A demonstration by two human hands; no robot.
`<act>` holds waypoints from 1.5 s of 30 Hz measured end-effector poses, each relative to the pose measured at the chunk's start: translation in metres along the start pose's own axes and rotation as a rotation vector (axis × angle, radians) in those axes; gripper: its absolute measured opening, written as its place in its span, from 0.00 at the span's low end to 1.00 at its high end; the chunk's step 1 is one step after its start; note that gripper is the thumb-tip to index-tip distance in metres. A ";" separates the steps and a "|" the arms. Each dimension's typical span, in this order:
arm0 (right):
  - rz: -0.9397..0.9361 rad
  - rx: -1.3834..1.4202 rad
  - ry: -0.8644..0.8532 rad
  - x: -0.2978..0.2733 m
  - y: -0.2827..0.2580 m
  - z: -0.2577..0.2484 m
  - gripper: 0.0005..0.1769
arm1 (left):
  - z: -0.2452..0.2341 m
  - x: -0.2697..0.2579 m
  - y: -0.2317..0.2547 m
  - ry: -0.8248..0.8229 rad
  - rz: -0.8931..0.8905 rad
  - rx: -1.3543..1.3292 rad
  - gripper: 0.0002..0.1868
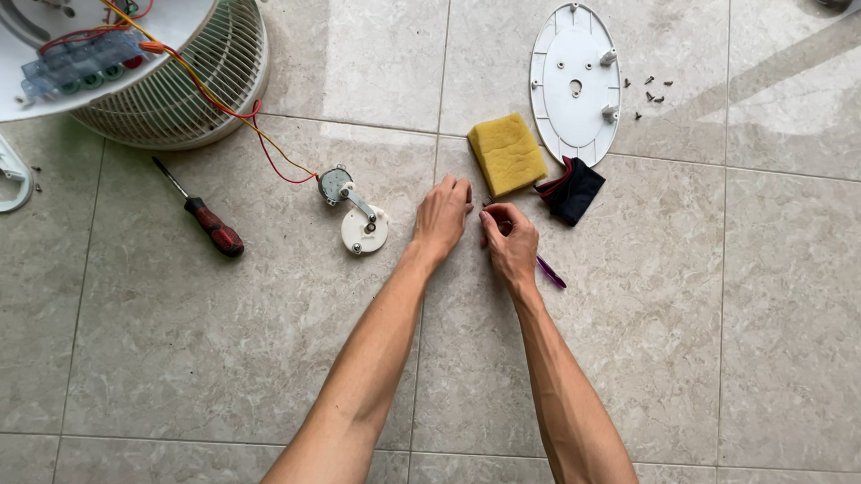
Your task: The person disassembles a small electrical component, likely a fan motor, by removing screws and separating parts. They then reassemble the component, tightening screws and connecting wires.
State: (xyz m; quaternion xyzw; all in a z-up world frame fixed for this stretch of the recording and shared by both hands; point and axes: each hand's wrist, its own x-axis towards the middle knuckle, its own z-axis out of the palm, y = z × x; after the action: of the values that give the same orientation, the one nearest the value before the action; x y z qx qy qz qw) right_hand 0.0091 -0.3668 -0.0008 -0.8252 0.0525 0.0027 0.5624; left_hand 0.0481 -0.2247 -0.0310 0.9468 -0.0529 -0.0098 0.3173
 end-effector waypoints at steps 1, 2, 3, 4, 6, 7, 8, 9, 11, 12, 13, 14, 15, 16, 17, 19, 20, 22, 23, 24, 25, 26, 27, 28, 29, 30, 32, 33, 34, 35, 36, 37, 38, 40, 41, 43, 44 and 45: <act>0.001 -0.007 0.000 0.001 0.000 -0.001 0.08 | 0.002 0.004 -0.004 -0.038 -0.034 -0.085 0.11; 0.005 -0.014 -0.001 0.000 0.000 -0.001 0.08 | 0.002 0.006 -0.010 -0.077 -0.071 -0.168 0.12; 0.008 -0.020 -0.003 -0.001 0.000 -0.001 0.08 | 0.001 0.008 -0.014 -0.117 -0.107 -0.251 0.14; 0.009 -0.018 -0.003 -0.002 0.000 -0.001 0.08 | -0.001 0.008 -0.019 -0.122 -0.081 -0.235 0.14; 0.009 -0.016 -0.004 -0.002 -0.001 -0.002 0.09 | -0.009 0.008 -0.025 -0.130 -0.028 -0.204 0.14; 0.014 -0.021 -0.005 -0.002 -0.002 -0.001 0.09 | -0.013 0.007 -0.024 -0.130 -0.016 -0.194 0.14; 0.018 -0.028 -0.005 -0.002 -0.002 -0.001 0.09 | -0.017 0.008 -0.021 -0.131 -0.003 -0.186 0.15; 0.022 -0.035 -0.004 -0.001 -0.002 -0.002 0.09 | -0.020 0.009 -0.018 -0.131 0.010 -0.177 0.15; 0.015 -0.056 -0.004 -0.002 -0.003 -0.001 0.09 | -0.027 0.005 -0.011 -0.096 0.027 -0.141 0.14; 0.011 -0.067 -0.003 -0.001 -0.004 -0.001 0.09 | -0.030 0.004 -0.008 -0.079 0.036 -0.123 0.13; 0.012 -0.071 -0.002 -0.001 -0.005 0.000 0.09 | -0.031 0.004 -0.005 -0.069 0.032 -0.112 0.12; 0.016 -0.075 -0.002 -0.002 -0.005 0.000 0.09 | -0.030 0.003 -0.003 -0.061 0.027 -0.101 0.11; 0.020 -0.079 -0.002 -0.003 -0.005 -0.001 0.08 | -0.029 0.002 -0.002 -0.053 0.021 -0.090 0.10; 0.028 -0.080 -0.003 -0.004 -0.005 -0.001 0.08 | -0.027 0.001 -0.002 -0.065 0.026 -0.084 0.10; 0.036 -0.080 -0.005 -0.003 -0.005 -0.001 0.08 | -0.026 0.002 -0.003 -0.078 0.032 -0.079 0.09; 0.019 -0.097 -0.003 -0.001 -0.007 0.000 0.08 | -0.023 0.006 -0.005 -0.114 0.040 -0.051 0.08; -0.001 -0.114 -0.002 -0.001 -0.008 0.000 0.08 | -0.021 0.008 -0.006 -0.142 0.039 -0.028 0.08; -0.019 -0.145 0.002 -0.001 -0.008 0.001 0.08 | -0.018 0.011 -0.009 -0.177 0.057 0.006 0.08; -0.016 -0.158 0.004 -0.001 -0.008 0.002 0.08 | -0.016 0.012 -0.011 -0.183 0.077 0.018 0.08; -0.015 -0.171 0.006 0.000 -0.007 0.003 0.08 | -0.016 0.013 -0.012 -0.189 0.096 0.031 0.09; -0.039 -0.190 0.014 0.001 -0.007 0.003 0.09 | -0.016 0.014 -0.013 -0.194 0.114 0.051 0.08; -0.062 -0.209 0.022 0.001 -0.007 0.004 0.09 | -0.017 0.013 -0.013 -0.200 0.132 0.072 0.08; -0.084 -0.228 0.031 0.002 -0.007 0.004 0.09 | -0.017 0.012 -0.013 -0.206 0.151 0.093 0.07; -0.106 -0.249 0.032 0.003 -0.006 0.005 0.10 | -0.019 0.011 -0.012 -0.189 0.156 0.052 0.10; -0.127 -0.270 0.034 0.004 -0.006 0.006 0.11 | -0.021 0.010 -0.012 -0.172 0.161 0.011 0.13; -0.147 -0.290 0.035 0.005 -0.006 0.008 0.12 | -0.023 0.008 -0.012 -0.156 0.166 -0.030 0.15; -0.205 -0.310 0.033 0.004 -0.007 0.011 0.13 | -0.027 0.002 -0.012 -0.120 0.162 -0.052 0.14; -0.235 -0.320 0.033 0.006 -0.008 0.012 0.13 | -0.028 0.001 -0.013 -0.100 0.162 -0.063 0.13; -0.175 -0.333 0.017 0.006 -0.008 0.014 0.13 | -0.028 -0.001 -0.012 -0.079 0.143 -0.098 0.13; -0.115 -0.346 0.001 0.007 -0.009 0.015 0.13 | -0.028 -0.003 -0.012 -0.059 0.124 -0.133 0.13; -0.058 -0.359 -0.012 0.009 -0.011 0.016 0.14 | -0.028 -0.002 -0.011 -0.036 0.107 -0.168 0.12; -0.030 -0.348 -0.022 0.011 -0.012 0.017 0.15 | -0.029 -0.003 -0.010 -0.022 0.120 -0.170 0.13; -0.002 -0.337 -0.034 0.011 -0.014 0.018 0.15 | -0.030 -0.005 -0.010 -0.009 0.130 -0.173 0.13; 0.052 -0.339 -0.061 0.012 -0.016 0.022 0.17 | -0.032 -0.007 -0.009 0.004 0.138 -0.172 0.13; 0.077 -0.351 -0.075 0.013 -0.017 0.025 0.17 | -0.032 -0.008 -0.008 0.005 0.136 -0.167 0.12; 0.067 -0.377 -0.074 0.015 -0.015 0.027 0.17 | -0.032 -0.010 -0.006 0.004 0.137 -0.158 0.11; 0.032 -0.390 -0.058 0.017 -0.014 0.029 0.17 | -0.032 -0.009 -0.007 0.004 0.141 -0.151 0.11; -0.004 -0.403 -0.042 0.019 -0.012 0.030 0.17 | -0.031 -0.009 -0.007 0.003 0.145 -0.144 0.11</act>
State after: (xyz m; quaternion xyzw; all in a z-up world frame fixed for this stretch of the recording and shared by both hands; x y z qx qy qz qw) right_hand 0.0303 -0.3359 -0.0022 -0.9209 0.0374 0.0294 0.3870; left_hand 0.0416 -0.1993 -0.0103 0.9152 -0.1200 0.0108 0.3845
